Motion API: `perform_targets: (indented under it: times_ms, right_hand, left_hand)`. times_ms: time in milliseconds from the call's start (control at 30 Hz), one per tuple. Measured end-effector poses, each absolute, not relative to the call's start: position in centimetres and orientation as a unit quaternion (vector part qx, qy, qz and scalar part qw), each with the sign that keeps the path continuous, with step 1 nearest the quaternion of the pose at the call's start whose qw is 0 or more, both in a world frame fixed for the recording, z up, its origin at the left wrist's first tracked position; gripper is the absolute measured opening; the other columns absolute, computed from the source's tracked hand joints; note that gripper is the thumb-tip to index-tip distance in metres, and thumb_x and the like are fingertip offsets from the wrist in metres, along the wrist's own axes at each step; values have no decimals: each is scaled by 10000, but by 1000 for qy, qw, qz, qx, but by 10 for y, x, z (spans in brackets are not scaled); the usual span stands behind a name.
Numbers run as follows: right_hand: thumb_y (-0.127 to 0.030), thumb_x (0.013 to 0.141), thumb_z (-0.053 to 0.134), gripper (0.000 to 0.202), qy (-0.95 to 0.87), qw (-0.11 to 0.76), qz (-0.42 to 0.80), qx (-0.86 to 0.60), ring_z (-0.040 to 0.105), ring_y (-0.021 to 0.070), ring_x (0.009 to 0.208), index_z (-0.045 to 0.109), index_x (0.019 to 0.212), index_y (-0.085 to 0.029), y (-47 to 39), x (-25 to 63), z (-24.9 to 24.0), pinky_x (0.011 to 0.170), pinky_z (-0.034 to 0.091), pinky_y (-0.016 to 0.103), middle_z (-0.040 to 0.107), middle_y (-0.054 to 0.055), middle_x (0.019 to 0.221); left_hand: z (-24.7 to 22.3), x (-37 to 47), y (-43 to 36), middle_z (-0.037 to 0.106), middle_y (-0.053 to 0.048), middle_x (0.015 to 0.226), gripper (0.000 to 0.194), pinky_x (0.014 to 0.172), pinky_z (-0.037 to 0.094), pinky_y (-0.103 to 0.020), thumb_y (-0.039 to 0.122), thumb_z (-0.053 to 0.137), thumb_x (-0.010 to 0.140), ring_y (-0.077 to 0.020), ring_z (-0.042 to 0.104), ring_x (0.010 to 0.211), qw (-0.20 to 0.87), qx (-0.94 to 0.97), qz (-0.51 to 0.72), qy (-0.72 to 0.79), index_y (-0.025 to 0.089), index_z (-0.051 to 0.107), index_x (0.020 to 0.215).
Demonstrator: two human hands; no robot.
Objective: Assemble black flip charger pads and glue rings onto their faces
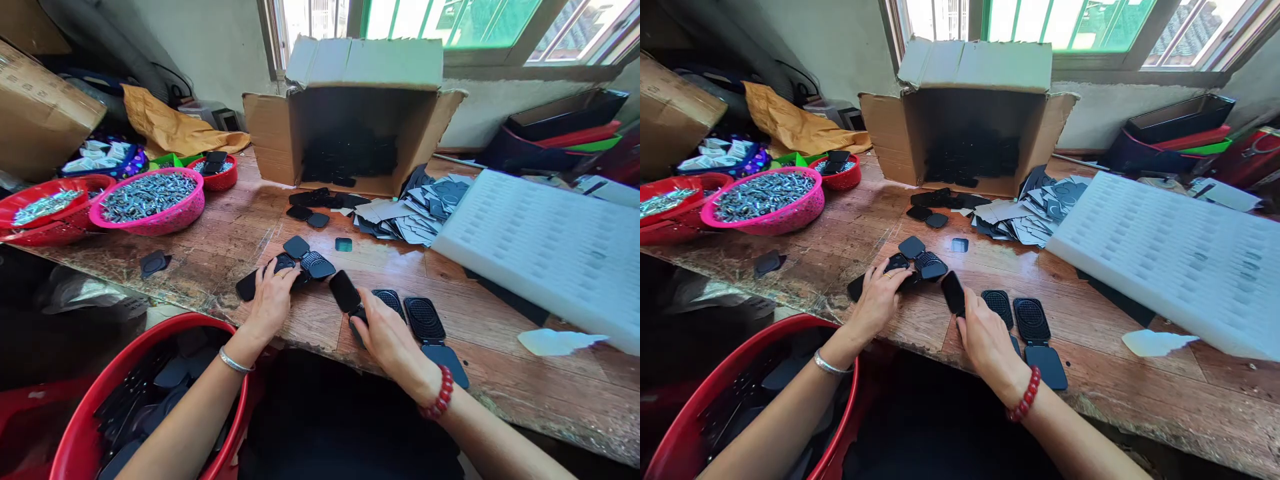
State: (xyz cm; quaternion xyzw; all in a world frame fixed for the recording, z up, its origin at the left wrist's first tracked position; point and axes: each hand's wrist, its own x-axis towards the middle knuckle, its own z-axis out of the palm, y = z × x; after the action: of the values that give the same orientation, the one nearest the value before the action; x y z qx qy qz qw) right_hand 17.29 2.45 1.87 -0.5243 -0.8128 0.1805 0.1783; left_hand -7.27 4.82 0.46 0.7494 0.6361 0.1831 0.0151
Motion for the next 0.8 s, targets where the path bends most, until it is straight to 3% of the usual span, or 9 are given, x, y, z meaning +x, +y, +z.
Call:
perform_targets:
  times_ms: [100, 200, 367, 500, 633, 800]
  right_hand:
    - [-149, 913, 434, 559, -793, 229, 173, -537, 678, 292, 1042, 320, 1460, -139, 7, 176, 10, 857, 558, 437, 638, 194, 1218]
    - [-161, 920, 418, 510, -777, 268, 180, -540, 668, 284, 1093, 402, 1430, -173, -6, 179, 6, 906, 556, 450, 648, 170, 1240]
    - [-263, 932, 458, 357, -731, 317, 220, -563, 696, 261, 980, 583, 1261, -201, -19, 195, 18, 878, 563, 416, 706, 124, 1132]
    - [-369, 905, 511, 479, -658, 347, 228, -628, 677, 213, 750, 536, 1348, -189, -14, 235, 28, 709, 559, 348, 703, 78, 912]
    - [-418, 868, 536, 562, -594, 353, 224, -687, 664, 214, 769, 524, 1366, -157, -4, 299, 18, 699, 538, 337, 702, 81, 906]
    - [-388, 850, 511, 493, -592, 284, 154, -738, 666, 257, 805, 611, 1271, -153, -12, 348, -5, 729, 537, 384, 705, 89, 881]
  left_hand:
    - [8, -69, 54, 724, -74, 1182, 396, 1009, 421, -545, 117, 441, 904, -309, 549, 1150, 56, 751, 224, 618, 257, 735, 1129]
    - [9, -68, 56, 760, -49, 1037, 373, 962, 475, -484, 99, 454, 902, -253, 595, 1007, 101, 771, 251, 576, 265, 775, 998]
    - [1, -69, 54, 763, -45, 1036, 422, 1090, 446, -468, 23, 410, 887, -223, 557, 1250, 158, 807, 306, 480, 233, 774, 851]
    - [-1, -60, 53, 698, -79, 1254, 374, 1154, 359, -552, 77, 429, 947, -262, 430, 1402, 150, 846, 262, 440, 222, 774, 963]
    - [1, -52, 51, 577, -76, 1426, 374, 1178, 316, -565, 97, 427, 964, -271, 324, 1466, 121, 856, 224, 450, 249, 763, 1026]
    - [-12, -37, 31, 589, -119, 1375, 395, 1142, 403, -501, 150, 353, 989, -251, 493, 1345, 120, 765, 289, 563, 211, 676, 1208]
